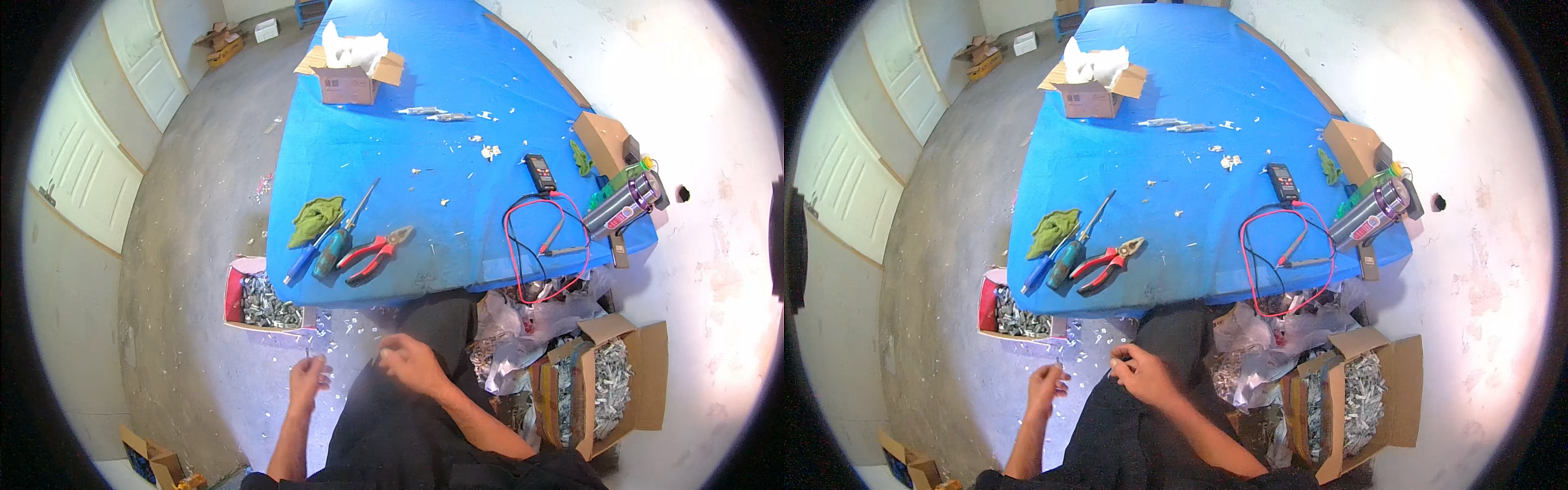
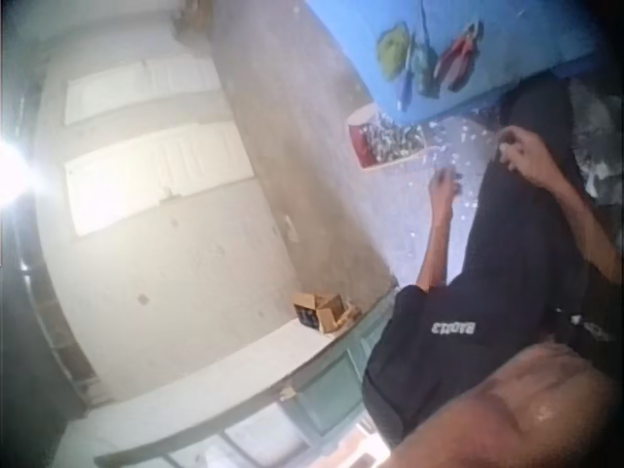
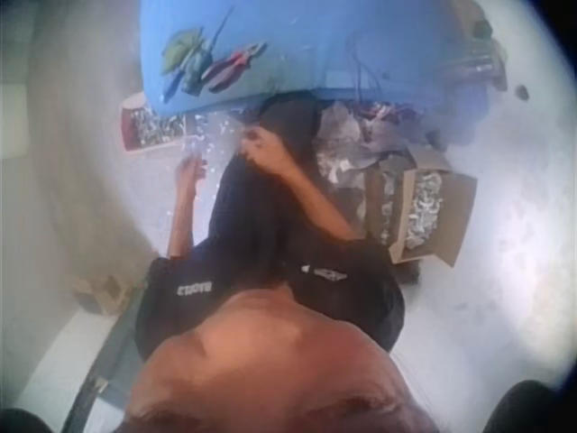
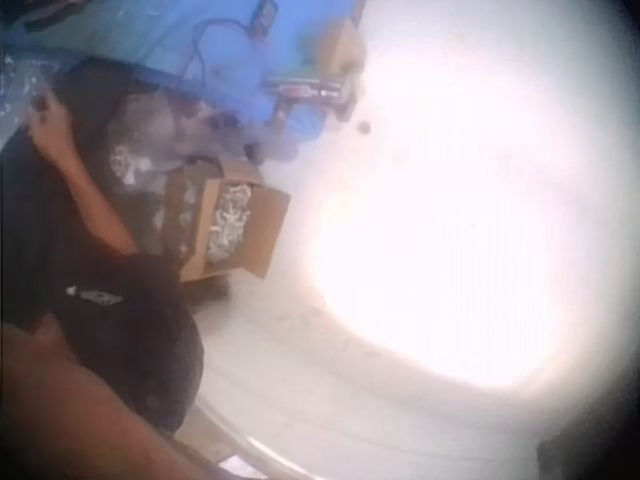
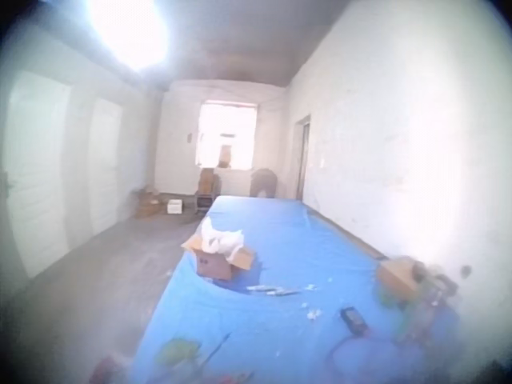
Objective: The person attaches a small electronic component to a silver metal housing, using pliers and a screwdriver to secure the parts.
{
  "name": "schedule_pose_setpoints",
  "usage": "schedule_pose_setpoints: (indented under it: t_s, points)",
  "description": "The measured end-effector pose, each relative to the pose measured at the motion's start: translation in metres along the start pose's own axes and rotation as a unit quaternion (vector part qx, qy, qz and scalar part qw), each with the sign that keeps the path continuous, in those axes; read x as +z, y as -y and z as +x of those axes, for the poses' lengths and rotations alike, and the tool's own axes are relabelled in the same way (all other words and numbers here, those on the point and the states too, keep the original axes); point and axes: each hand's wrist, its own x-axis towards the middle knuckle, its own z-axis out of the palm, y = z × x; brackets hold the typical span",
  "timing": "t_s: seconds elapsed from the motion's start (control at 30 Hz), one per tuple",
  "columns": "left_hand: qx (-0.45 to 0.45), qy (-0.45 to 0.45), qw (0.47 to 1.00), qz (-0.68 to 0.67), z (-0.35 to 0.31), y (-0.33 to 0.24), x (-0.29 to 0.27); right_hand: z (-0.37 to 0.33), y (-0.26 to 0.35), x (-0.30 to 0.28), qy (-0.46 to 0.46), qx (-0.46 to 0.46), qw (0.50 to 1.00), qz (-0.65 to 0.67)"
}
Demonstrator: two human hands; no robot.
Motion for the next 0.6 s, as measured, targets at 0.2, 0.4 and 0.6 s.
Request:
schedule_pose_setpoints:
  t_s: [0.2, 0.4, 0.6]
  points:
    - [0.087, -0.018, 0.995, 0.053, -0.005, -0.018, 0.036, -0.002, 0.014, -0.008, 0.017, 0.023, 1.000, -0.008]
    - [0.309, -0.126, 0.936, 0.108, -0.021, -0.108, 0.046, 0.009, 0.072, -0.041, 0.012, -0.049, 0.999, -0.013]
    - [0.517, -0.089, 0.812, 0.256, -0.023, -0.184, 0.087, 0.060, 0.147, -0.111, -0.099, -0.150, 0.967, -0.182]
